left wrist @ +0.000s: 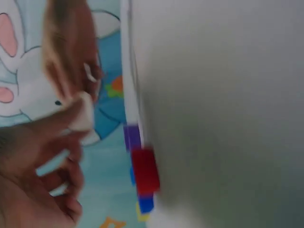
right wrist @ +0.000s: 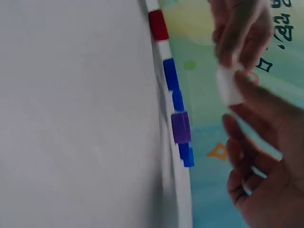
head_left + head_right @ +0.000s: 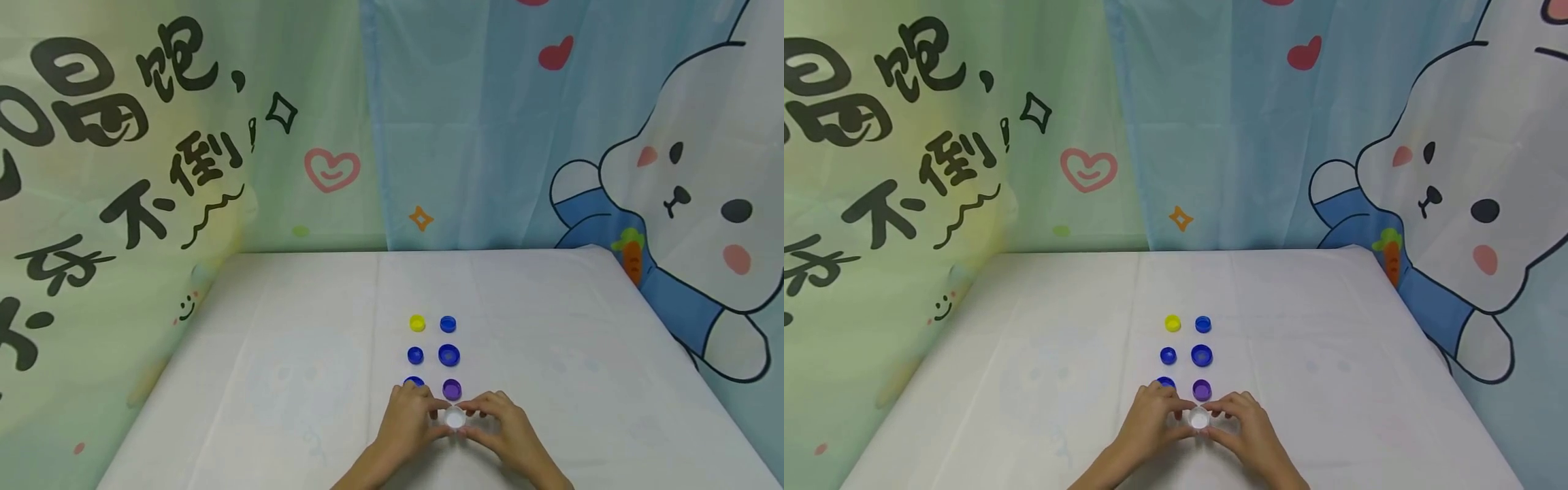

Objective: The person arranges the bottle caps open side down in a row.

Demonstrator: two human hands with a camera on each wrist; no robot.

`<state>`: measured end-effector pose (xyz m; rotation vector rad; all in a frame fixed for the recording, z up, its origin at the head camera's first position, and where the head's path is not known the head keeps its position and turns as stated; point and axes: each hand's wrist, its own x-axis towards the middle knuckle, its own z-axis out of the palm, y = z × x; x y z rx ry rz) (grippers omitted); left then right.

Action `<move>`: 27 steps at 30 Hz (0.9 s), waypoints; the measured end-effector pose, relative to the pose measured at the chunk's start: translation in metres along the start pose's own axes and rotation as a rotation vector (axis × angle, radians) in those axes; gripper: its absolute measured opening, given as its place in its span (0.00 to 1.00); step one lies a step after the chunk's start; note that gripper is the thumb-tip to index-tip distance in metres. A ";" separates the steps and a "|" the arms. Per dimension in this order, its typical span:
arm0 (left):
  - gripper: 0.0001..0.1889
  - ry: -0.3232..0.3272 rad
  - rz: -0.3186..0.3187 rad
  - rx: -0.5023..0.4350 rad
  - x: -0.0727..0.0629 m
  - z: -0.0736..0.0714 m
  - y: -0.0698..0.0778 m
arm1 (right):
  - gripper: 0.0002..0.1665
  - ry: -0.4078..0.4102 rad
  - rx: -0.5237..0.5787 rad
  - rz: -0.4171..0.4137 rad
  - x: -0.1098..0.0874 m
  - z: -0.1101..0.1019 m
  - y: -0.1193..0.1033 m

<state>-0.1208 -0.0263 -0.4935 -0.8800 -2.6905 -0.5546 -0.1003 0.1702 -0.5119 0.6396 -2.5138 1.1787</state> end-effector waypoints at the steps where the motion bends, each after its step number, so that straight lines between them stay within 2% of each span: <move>1: 0.17 0.009 0.002 -0.020 0.002 -0.004 0.000 | 0.18 0.003 -0.001 0.004 0.003 -0.002 -0.002; 10: 0.17 0.079 0.008 -0.159 0.017 -0.035 -0.003 | 0.19 0.043 0.014 -0.061 0.029 -0.023 -0.017; 14: 0.17 0.088 0.006 -0.196 0.021 -0.042 -0.002 | 0.19 0.052 0.016 -0.083 0.035 -0.028 -0.020; 18: 0.21 0.067 -0.025 -0.296 0.023 -0.044 -0.003 | 0.19 0.056 -0.005 -0.089 0.037 -0.031 -0.020; 21: 0.22 0.015 -0.120 -0.490 0.026 -0.043 -0.004 | 0.19 0.065 -0.018 -0.090 0.038 -0.033 -0.020; 24: 0.19 -0.043 -0.269 -0.707 0.028 -0.041 -0.004 | 0.19 0.070 -0.014 -0.098 0.039 -0.034 -0.020; 27: 0.16 -0.097 -0.400 -0.836 0.028 -0.039 -0.005 | 0.19 0.068 -0.004 -0.103 0.039 -0.034 -0.019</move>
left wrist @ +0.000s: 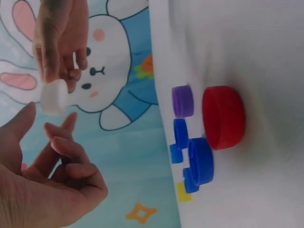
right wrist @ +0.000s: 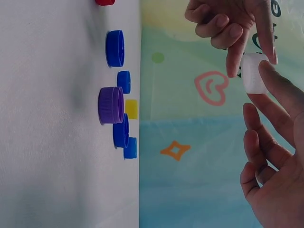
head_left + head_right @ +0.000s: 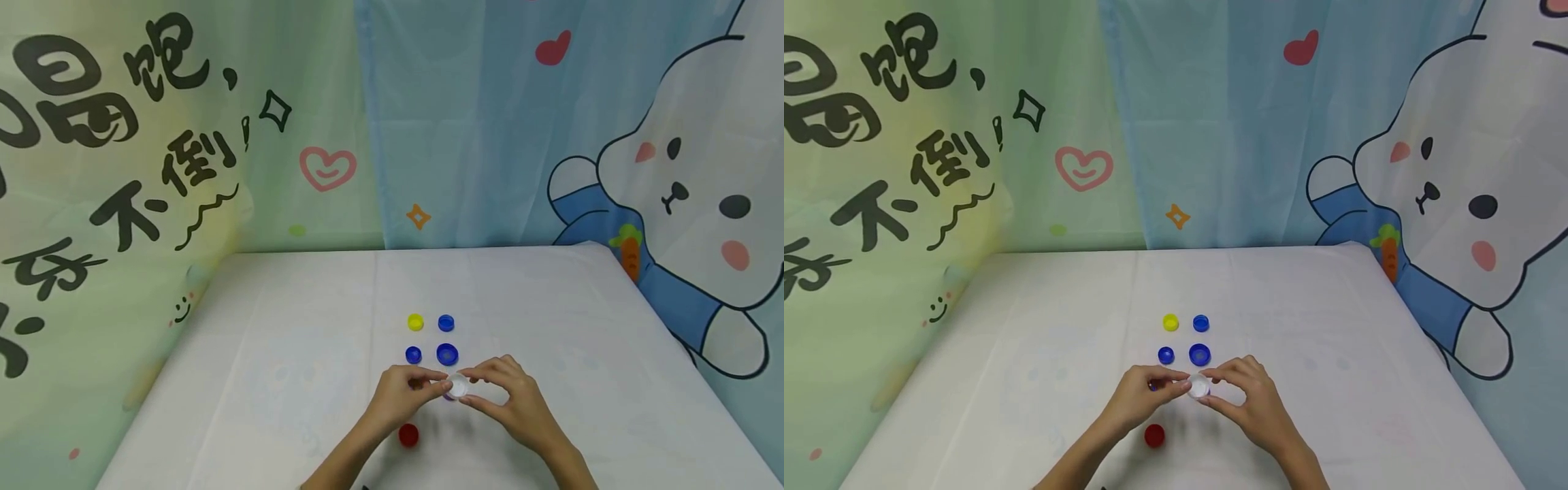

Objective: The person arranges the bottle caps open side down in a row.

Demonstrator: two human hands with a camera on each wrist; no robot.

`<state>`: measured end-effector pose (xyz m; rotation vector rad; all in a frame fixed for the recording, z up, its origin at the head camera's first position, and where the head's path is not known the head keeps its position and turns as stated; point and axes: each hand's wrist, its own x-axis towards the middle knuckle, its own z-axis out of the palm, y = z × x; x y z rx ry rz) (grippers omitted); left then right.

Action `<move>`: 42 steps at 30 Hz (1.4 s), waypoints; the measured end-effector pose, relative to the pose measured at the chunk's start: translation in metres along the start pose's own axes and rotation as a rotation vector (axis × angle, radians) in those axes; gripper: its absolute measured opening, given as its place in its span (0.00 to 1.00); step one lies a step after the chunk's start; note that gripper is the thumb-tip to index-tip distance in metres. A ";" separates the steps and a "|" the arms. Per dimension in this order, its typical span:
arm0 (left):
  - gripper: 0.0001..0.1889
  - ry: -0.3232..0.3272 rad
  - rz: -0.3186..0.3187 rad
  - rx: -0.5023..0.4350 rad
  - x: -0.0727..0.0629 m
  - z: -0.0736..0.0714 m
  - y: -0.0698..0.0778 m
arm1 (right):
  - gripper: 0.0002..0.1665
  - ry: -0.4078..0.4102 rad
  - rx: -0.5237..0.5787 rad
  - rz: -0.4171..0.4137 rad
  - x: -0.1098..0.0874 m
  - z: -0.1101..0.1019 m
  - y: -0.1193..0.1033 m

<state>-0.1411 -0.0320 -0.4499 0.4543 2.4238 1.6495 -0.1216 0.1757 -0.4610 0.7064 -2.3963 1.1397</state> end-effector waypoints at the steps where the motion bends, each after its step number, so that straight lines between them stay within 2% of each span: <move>1: 0.15 -0.006 -0.033 -0.025 0.000 0.000 -0.001 | 0.19 -0.005 0.002 0.004 0.000 0.000 0.000; 5: 0.15 -0.035 -0.116 -0.095 0.000 0.002 -0.002 | 0.20 -0.027 0.007 0.027 -0.001 -0.001 0.000; 10: 0.14 -0.048 -0.174 -0.154 0.001 0.003 -0.003 | 0.20 -0.044 0.016 0.045 -0.002 0.000 -0.001; 15: 0.11 -0.050 -0.230 -0.194 0.003 0.004 -0.005 | 0.20 -0.012 0.018 0.018 -0.002 0.002 -0.002; 20: 0.11 -0.047 -0.250 -0.197 0.005 0.005 -0.007 | 0.20 -0.003 0.023 0.018 -0.001 0.004 -0.003; 25: 0.10 -0.021 -0.213 -0.181 0.004 0.005 -0.005 | 0.23 -0.009 0.014 0.024 0.000 0.005 -0.002; 28: 0.11 0.009 -0.152 -0.130 0.004 0.004 -0.006 | 0.25 -0.026 0.008 0.051 0.000 0.004 -0.003; 30: 0.12 0.039 -0.086 -0.088 0.005 0.004 -0.007 | 0.24 -0.044 0.016 0.104 -0.001 0.004 -0.003; 34: 0.11 0.109 0.100 -0.005 0.004 0.003 -0.010 | 0.13 -0.125 0.084 0.258 -0.002 0.003 -0.003; 37: 0.11 0.155 0.251 0.051 0.003 0.003 -0.012 | 0.09 -0.177 0.193 0.354 -0.002 0.001 -0.002; 42: 0.11 0.180 0.467 0.118 0.002 0.002 -0.013 | 0.12 -0.212 0.350 0.390 0.000 -0.003 -0.001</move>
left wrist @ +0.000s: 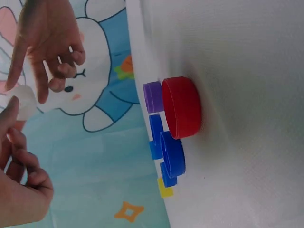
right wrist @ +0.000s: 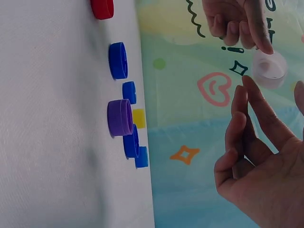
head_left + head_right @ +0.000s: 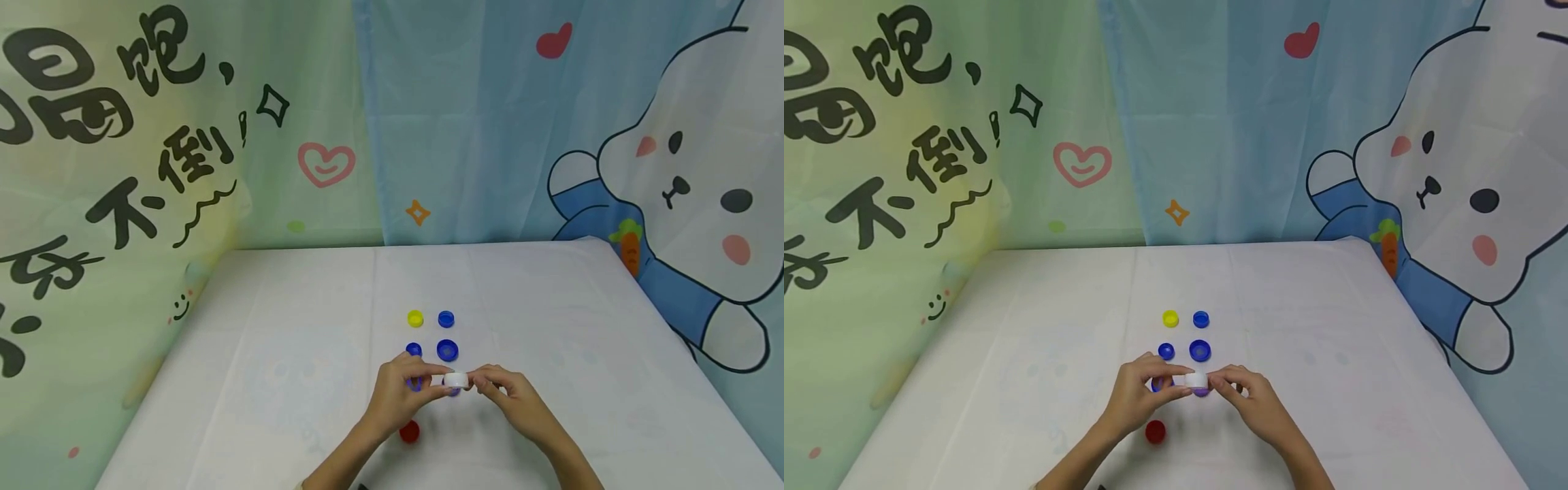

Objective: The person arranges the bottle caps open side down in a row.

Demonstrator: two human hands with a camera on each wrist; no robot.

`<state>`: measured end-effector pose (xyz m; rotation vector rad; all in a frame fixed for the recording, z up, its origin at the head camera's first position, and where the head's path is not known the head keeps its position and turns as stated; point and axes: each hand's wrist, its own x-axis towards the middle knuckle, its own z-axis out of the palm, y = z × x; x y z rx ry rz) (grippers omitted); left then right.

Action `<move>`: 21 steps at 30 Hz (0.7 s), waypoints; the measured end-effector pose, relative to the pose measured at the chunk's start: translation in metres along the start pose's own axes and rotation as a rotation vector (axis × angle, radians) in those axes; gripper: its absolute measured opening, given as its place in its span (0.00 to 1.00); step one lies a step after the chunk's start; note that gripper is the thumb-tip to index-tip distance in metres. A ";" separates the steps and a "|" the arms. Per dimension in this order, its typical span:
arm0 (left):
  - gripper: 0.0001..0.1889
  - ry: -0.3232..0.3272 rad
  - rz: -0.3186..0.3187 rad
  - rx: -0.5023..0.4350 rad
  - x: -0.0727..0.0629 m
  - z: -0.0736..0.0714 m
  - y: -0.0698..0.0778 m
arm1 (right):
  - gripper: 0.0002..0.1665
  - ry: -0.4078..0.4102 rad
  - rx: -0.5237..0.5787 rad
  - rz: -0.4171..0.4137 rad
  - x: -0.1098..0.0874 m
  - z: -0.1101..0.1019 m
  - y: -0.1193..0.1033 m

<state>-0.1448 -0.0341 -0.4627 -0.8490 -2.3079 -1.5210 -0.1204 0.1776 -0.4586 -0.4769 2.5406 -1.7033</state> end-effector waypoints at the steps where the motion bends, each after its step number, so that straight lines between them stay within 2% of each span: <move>1: 0.11 -0.003 0.036 0.005 0.000 0.000 0.000 | 0.12 -0.016 0.017 -0.007 0.000 0.000 0.000; 5: 0.11 -0.012 0.164 0.049 -0.001 0.000 -0.001 | 0.11 -0.064 0.079 0.020 0.000 -0.001 -0.001; 9: 0.11 -0.017 0.211 0.082 -0.001 0.000 0.000 | 0.11 -0.071 0.082 0.075 0.000 0.000 -0.002; 11: 0.12 -0.023 0.206 0.087 -0.001 0.000 0.000 | 0.11 -0.065 0.076 0.089 0.000 0.000 -0.002; 15: 0.18 -0.050 0.147 0.071 -0.003 0.001 0.001 | 0.11 -0.016 0.077 0.093 -0.001 0.002 -0.001; 18: 0.23 -0.058 0.084 0.054 -0.003 0.002 0.001 | 0.10 0.037 0.053 0.066 -0.002 0.003 0.000; 21: 0.22 -0.047 0.039 0.045 -0.003 0.004 0.000 | 0.11 0.077 0.023 0.012 -0.003 0.003 0.000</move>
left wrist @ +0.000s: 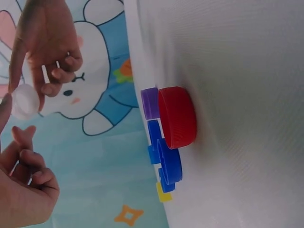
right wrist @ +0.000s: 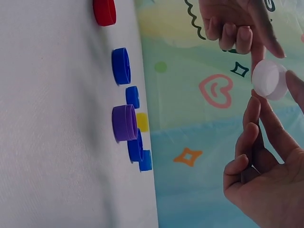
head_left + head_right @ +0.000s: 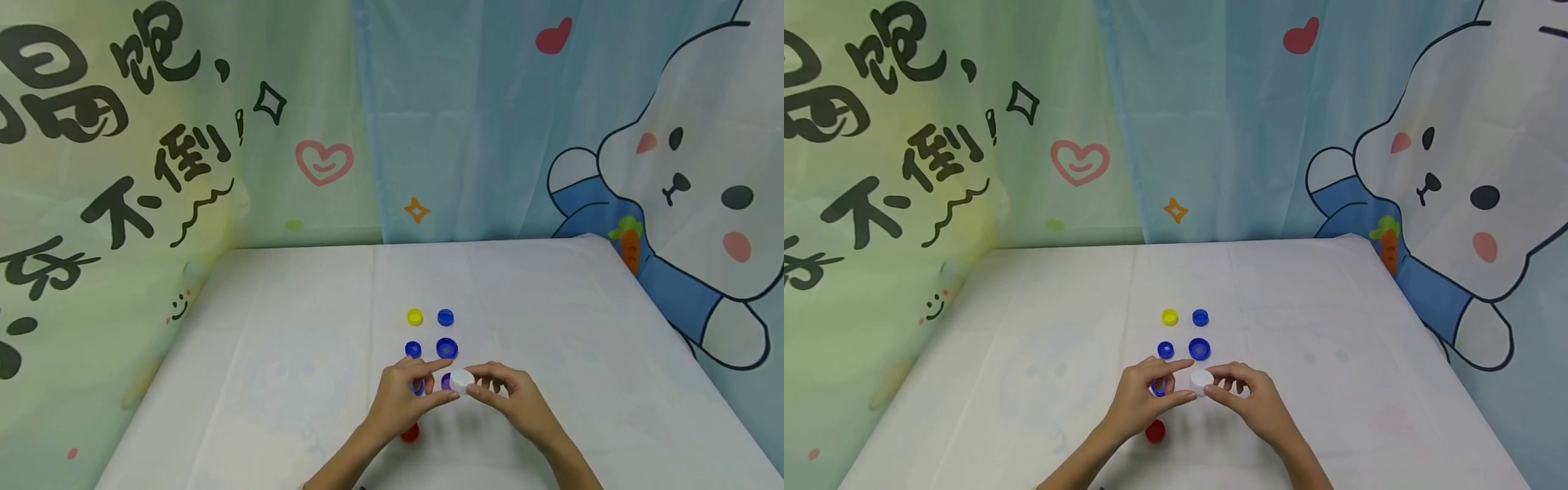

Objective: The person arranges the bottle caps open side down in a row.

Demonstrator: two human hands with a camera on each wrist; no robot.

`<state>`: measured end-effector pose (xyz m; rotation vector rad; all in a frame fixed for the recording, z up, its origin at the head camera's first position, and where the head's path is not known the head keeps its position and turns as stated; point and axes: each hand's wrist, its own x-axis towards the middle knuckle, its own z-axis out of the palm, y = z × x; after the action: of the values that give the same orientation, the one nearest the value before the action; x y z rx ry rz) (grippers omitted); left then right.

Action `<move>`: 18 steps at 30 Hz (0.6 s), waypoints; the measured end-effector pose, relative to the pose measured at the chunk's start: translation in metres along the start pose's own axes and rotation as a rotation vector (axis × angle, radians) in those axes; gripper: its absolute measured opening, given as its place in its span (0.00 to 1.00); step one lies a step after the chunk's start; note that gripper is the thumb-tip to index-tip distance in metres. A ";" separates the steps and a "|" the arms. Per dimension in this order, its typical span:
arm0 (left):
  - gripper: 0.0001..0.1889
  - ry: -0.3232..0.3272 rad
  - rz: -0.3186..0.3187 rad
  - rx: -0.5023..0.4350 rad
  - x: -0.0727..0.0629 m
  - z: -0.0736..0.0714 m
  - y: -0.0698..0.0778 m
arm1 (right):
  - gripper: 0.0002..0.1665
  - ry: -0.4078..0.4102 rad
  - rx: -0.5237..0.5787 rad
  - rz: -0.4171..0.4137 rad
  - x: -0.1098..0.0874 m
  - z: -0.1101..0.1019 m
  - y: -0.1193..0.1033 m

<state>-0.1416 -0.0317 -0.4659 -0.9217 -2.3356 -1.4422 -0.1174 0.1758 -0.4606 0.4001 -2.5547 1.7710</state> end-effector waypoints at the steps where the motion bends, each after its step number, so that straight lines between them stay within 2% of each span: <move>1: 0.21 0.003 -0.008 -0.005 0.000 0.000 0.000 | 0.12 0.007 -0.006 -0.019 0.000 0.000 0.000; 4: 0.18 0.009 -0.011 -0.016 0.000 0.002 -0.001 | 0.14 0.021 -0.024 -0.054 -0.001 -0.001 0.000; 7: 0.16 0.011 0.011 -0.014 -0.001 0.003 -0.002 | 0.15 0.021 -0.054 -0.052 -0.002 -0.002 0.001; 11: 0.16 -0.009 0.020 0.059 -0.003 0.004 -0.003 | 0.17 0.021 -0.130 -0.038 -0.003 -0.002 0.004; 14: 0.17 -0.074 -0.006 0.178 -0.005 0.006 -0.005 | 0.18 0.009 -0.208 -0.054 -0.005 -0.002 0.010; 18: 0.17 -0.211 -0.051 0.357 -0.009 0.013 -0.008 | 0.17 -0.044 -0.281 -0.113 -0.009 -0.001 0.019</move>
<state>-0.1378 -0.0267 -0.4823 -0.9532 -2.6671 -0.9334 -0.1129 0.1850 -0.4795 0.5644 -2.6968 1.3556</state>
